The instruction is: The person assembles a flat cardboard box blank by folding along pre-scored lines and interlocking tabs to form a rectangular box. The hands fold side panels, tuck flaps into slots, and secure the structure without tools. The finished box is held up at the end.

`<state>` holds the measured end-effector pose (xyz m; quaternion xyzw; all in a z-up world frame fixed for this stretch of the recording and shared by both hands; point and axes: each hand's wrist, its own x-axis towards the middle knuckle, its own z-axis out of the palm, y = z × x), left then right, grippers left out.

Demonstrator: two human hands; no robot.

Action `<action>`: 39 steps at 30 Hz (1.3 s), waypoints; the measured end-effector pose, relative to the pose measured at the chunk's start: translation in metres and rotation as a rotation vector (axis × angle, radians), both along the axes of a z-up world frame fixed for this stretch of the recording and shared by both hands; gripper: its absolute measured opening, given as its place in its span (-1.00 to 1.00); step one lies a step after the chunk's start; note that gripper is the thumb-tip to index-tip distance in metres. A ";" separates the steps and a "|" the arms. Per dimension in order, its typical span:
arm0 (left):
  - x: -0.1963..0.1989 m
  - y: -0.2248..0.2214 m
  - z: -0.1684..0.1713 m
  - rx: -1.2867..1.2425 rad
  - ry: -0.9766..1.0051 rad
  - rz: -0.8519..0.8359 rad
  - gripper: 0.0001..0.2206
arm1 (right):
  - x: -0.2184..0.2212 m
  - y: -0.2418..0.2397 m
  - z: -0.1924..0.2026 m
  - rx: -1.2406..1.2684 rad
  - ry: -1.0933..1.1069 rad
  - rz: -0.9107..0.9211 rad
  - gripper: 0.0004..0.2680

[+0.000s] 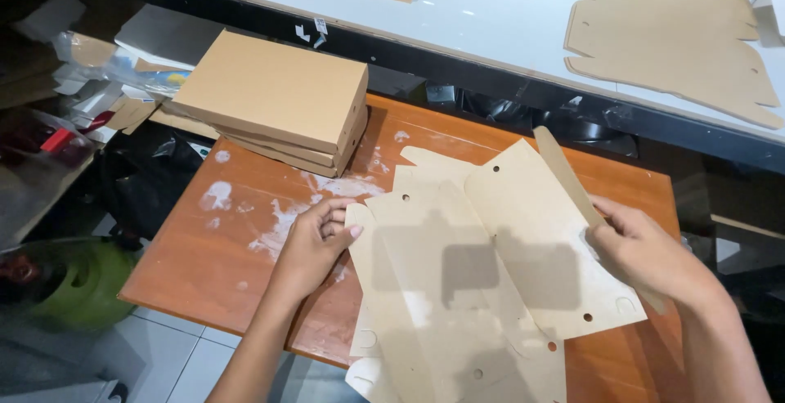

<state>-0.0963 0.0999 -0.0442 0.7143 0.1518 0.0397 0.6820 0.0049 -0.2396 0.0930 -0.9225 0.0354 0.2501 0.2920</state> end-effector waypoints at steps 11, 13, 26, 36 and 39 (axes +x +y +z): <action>-0.010 -0.012 0.014 0.143 0.212 -0.143 -0.38 | -0.019 0.041 -0.110 -0.105 -0.822 0.676 -0.60; -0.016 -0.013 0.017 0.173 0.231 -0.137 -0.38 | -0.012 0.047 -0.139 -0.072 -0.762 0.821 -0.50; -0.050 -0.009 0.017 0.493 0.309 -0.458 -0.43 | 0.037 0.026 -0.164 -0.234 -0.533 0.526 -0.49; -0.066 -0.013 0.013 0.367 -0.087 -0.425 -0.59 | -0.007 0.039 -0.095 0.036 -1.060 0.599 -0.67; -0.070 -0.016 0.002 0.953 -0.424 -0.450 -0.61 | -0.093 0.040 -0.078 0.044 -0.845 0.790 -0.53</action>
